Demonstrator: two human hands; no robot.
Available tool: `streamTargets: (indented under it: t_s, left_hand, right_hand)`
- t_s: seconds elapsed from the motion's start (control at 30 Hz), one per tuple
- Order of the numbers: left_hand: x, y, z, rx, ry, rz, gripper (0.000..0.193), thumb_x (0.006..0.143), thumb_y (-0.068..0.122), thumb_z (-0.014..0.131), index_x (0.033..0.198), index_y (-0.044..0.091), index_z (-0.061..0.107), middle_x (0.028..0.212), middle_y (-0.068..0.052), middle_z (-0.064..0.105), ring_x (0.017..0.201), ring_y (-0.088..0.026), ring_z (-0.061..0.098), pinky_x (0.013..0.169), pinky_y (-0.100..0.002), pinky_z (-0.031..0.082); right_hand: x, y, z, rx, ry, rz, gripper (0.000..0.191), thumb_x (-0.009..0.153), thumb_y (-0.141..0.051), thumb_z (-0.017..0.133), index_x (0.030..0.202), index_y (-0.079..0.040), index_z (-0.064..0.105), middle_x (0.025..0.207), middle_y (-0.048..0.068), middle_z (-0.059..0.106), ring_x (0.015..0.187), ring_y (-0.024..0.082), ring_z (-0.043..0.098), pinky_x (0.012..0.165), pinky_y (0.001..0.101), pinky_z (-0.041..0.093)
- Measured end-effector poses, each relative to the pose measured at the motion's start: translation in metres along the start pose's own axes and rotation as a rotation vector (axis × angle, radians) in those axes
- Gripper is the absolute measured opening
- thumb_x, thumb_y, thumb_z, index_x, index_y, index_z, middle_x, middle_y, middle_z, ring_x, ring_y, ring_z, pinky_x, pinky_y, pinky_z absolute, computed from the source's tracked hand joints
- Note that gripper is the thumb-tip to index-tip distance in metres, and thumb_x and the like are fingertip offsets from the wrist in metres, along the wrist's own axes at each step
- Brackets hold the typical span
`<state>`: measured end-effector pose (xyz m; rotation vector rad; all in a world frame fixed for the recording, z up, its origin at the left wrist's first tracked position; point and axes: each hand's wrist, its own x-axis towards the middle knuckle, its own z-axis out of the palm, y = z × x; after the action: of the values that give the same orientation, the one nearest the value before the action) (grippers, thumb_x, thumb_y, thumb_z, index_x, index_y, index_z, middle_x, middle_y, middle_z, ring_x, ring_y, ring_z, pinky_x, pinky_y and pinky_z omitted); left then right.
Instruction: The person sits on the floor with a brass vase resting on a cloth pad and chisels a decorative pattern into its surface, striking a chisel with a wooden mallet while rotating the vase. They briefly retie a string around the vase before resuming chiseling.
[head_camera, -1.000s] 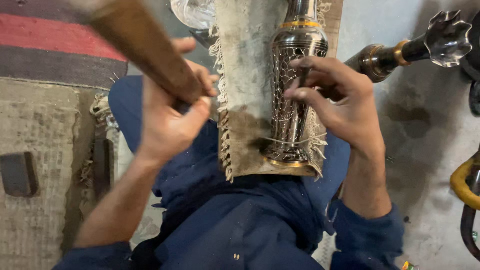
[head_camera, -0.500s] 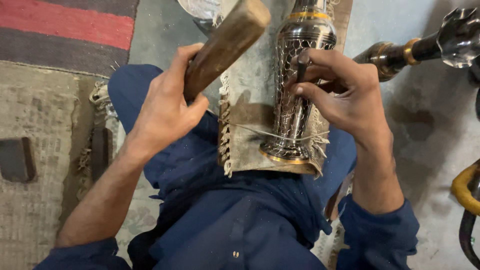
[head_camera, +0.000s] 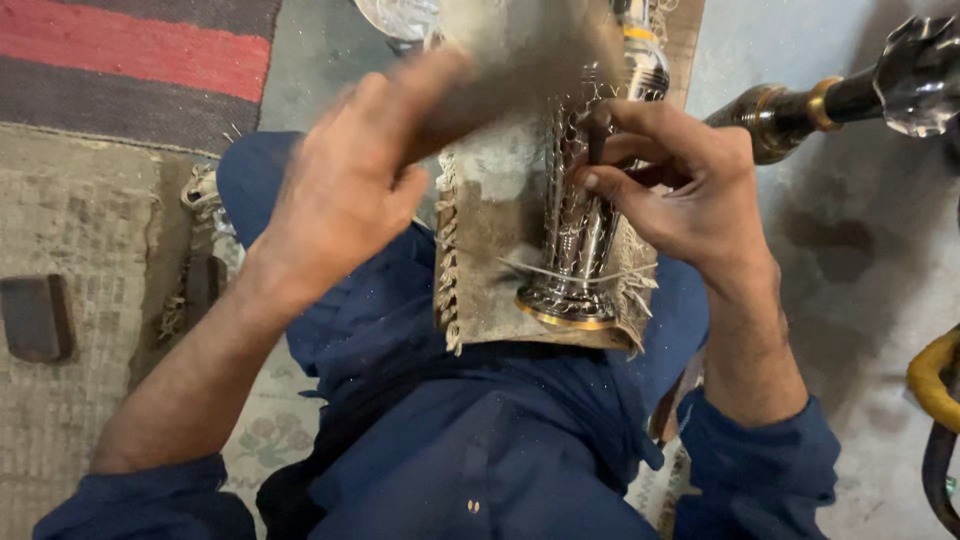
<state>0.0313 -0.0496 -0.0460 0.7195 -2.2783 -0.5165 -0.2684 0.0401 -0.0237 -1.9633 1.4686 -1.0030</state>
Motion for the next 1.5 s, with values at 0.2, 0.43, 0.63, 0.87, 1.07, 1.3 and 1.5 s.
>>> streamTargets:
  t_s: [0.2,0.43,0.63,0.87,1.07,1.3,1.5]
  left_hand:
    - [0.002,-0.001,0.004,0.078,-0.021,-0.058,0.080,0.086,-0.002,0.076,0.155,0.018,0.042,0.117,-0.015,0.056,0.110,-0.040,0.059,0.097,-0.049,0.052]
    - [0.009,-0.003,0.003,0.063,0.020,-0.006,0.084,0.083,-0.005,0.075,0.158,0.017,0.043,0.120,-0.016,0.057,0.110,-0.040,0.059,0.098,-0.049,0.051]
    - [0.015,-0.003,-0.001,0.191,-0.040,-0.063,0.080,0.081,-0.007,0.076,0.154,0.015,0.050,0.109,-0.018,0.057,0.109,-0.041,0.060,0.100,-0.050,0.051]
    - [0.020,-0.004,0.002,0.089,-0.049,-0.084,0.074,0.085,-0.007,0.073,0.151,0.013,0.047,0.117,-0.018,0.058,0.118,-0.039,0.061,0.106,-0.046,0.050]
    - [0.021,-0.003,0.002,0.120,-0.062,-0.060,0.074,0.087,-0.007,0.070,0.153,0.015,0.044,0.115,-0.017,0.058,0.113,-0.036,0.062,0.107,-0.045,0.051]
    - [0.022,-0.005,-0.003,0.302,-0.137,-0.056,0.082,0.082,-0.006,0.072,0.155,0.021,0.044,0.103,-0.015,0.061,0.103,-0.038,0.064,0.105,-0.049,0.051]
    - [0.017,-0.008,-0.005,0.317,-0.146,-0.052,0.085,0.083,-0.005,0.071,0.157,0.023,0.041,0.102,-0.015,0.061,0.101,-0.038,0.063,0.101,-0.048,0.052]
  right_hand:
    - [0.000,0.003,-0.004,0.046,-0.023,-0.024,0.044,0.099,0.000,0.081,0.138,0.002,0.060,0.108,0.014,0.078,0.102,0.019,0.079,0.085,0.0268,0.066]
    - [-0.002,0.005,-0.006,0.034,-0.032,0.049,0.040,0.097,0.003,0.080,0.132,0.001,0.061,0.106,0.014,0.078,0.097,0.018,0.080,0.083,0.0270,0.067]
    - [0.002,0.004,-0.005,0.051,-0.038,0.046,0.039,0.097,0.003,0.081,0.132,0.001,0.062,0.105,0.013,0.078,0.102,0.018,0.079,0.085,0.0265,0.067]
    - [0.007,-0.002,-0.007,-0.030,0.002,0.083,0.044,0.089,-0.002,0.086,0.130,0.000,0.067,0.099,0.011,0.078,0.088,0.015,0.076,0.078,0.0269,0.064]
    - [0.007,0.000,-0.011,-0.016,-0.047,0.054,0.040,0.091,0.000,0.082,0.128,0.000,0.067,0.102,0.011,0.078,0.095,0.016,0.079,0.081,0.0271,0.066]
    - [0.012,-0.007,-0.009,0.050,-0.040,0.067,0.035,0.092,0.003,0.079,0.124,0.003,0.065,0.103,0.012,0.077,0.099,0.018,0.079,0.081,0.0274,0.066]
    - [0.014,-0.017,-0.006,0.064,-0.062,0.140,0.035,0.090,0.007,0.074,0.124,0.003,0.067,0.100,0.011,0.079,0.095,0.018,0.079,0.079,0.0281,0.066]
